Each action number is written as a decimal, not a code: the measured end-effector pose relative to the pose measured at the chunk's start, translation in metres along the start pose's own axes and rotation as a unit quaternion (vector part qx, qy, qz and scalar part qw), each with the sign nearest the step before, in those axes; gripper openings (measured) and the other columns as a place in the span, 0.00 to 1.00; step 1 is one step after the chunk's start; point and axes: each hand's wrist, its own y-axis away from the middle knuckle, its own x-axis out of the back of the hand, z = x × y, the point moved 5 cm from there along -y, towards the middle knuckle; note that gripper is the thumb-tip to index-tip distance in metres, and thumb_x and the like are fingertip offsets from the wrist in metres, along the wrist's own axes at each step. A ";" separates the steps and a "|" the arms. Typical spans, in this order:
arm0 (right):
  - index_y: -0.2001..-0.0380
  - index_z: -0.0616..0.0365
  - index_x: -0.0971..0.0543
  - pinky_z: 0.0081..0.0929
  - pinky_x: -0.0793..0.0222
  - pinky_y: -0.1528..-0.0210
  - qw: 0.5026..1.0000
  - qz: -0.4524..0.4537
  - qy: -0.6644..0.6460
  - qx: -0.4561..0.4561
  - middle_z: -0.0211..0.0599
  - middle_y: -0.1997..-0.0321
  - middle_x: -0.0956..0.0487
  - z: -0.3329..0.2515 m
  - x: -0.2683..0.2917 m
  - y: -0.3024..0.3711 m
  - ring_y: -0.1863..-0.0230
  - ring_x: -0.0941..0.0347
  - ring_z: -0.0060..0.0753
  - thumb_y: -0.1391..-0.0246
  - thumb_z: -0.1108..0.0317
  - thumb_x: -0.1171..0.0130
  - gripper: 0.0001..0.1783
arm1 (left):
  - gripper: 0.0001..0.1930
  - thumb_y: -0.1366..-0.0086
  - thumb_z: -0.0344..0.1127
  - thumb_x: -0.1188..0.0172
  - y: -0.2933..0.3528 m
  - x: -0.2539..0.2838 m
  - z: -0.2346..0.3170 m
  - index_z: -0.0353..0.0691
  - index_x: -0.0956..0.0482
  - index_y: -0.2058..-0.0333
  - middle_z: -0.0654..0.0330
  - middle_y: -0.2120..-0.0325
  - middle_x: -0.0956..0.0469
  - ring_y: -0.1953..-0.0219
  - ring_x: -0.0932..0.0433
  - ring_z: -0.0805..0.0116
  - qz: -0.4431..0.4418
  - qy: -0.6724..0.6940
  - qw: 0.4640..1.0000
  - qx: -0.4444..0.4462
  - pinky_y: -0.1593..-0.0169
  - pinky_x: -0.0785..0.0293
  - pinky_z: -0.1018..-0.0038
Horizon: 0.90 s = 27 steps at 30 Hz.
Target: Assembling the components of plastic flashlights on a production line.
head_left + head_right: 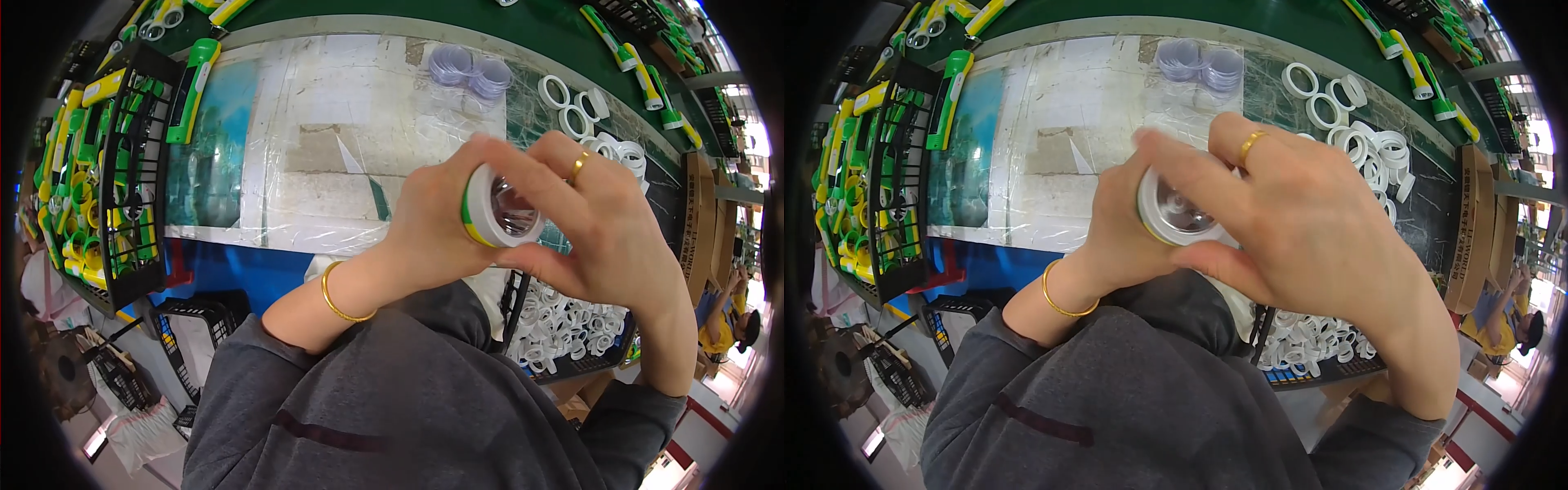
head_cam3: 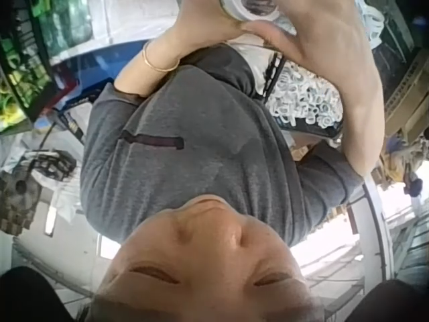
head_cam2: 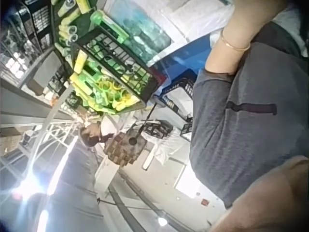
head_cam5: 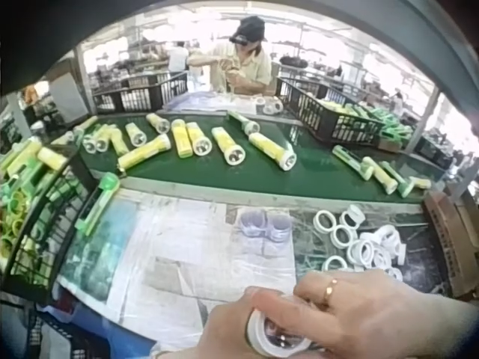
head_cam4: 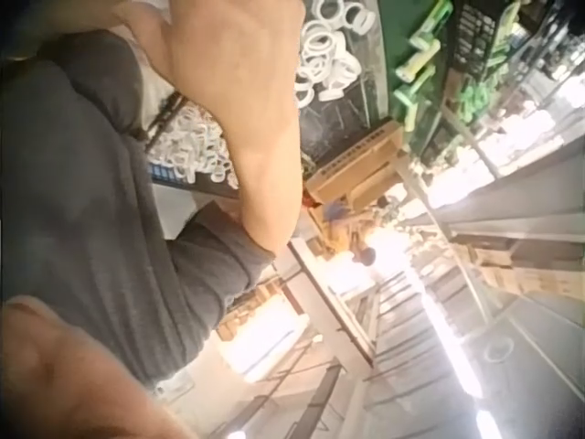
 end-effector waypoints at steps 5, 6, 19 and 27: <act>0.58 0.58 0.25 0.27 0.34 0.77 0.993 0.056 0.103 0.014 0.33 0.76 0.27 0.006 -0.020 -0.008 0.80 0.30 0.34 0.58 0.45 0.37 0.30 | 0.23 0.56 0.35 0.30 -0.004 -0.008 0.000 0.38 0.30 0.62 0.56 0.76 0.23 0.74 0.21 0.55 0.082 -0.071 0.994 -0.017 0.71 0.25 0.68; 0.60 0.58 0.25 0.27 0.35 0.78 0.987 0.091 0.128 -0.020 0.32 0.78 0.28 0.009 -0.023 -0.009 0.81 0.30 0.34 0.56 0.46 0.38 0.28 | 0.22 0.56 0.34 0.31 -0.006 -0.006 -0.003 0.37 0.30 0.63 0.56 0.76 0.23 0.75 0.21 0.55 0.109 -0.066 0.992 -0.004 0.71 0.25 0.67; 0.48 0.63 0.27 0.13 0.45 0.78 0.837 0.004 -0.472 -0.277 0.23 0.76 0.32 0.062 -0.033 0.009 0.80 0.42 0.13 0.45 0.28 0.89 0.54 | 0.25 0.53 0.28 0.35 -0.002 -0.011 -0.006 0.33 0.31 0.54 0.46 0.69 0.22 0.72 0.20 0.60 -0.226 0.627 0.689 0.284 0.65 0.21 0.67; 0.62 0.61 0.26 0.33 0.30 0.67 0.991 -0.007 -0.124 -0.044 0.46 0.66 0.23 0.016 -0.017 -0.019 0.67 0.24 0.45 0.56 0.54 0.41 0.23 | 0.24 0.52 0.28 0.36 0.008 -0.016 -0.014 0.33 0.30 0.54 0.47 0.65 0.23 0.68 0.19 0.61 -0.252 0.619 0.670 0.323 0.61 0.22 0.68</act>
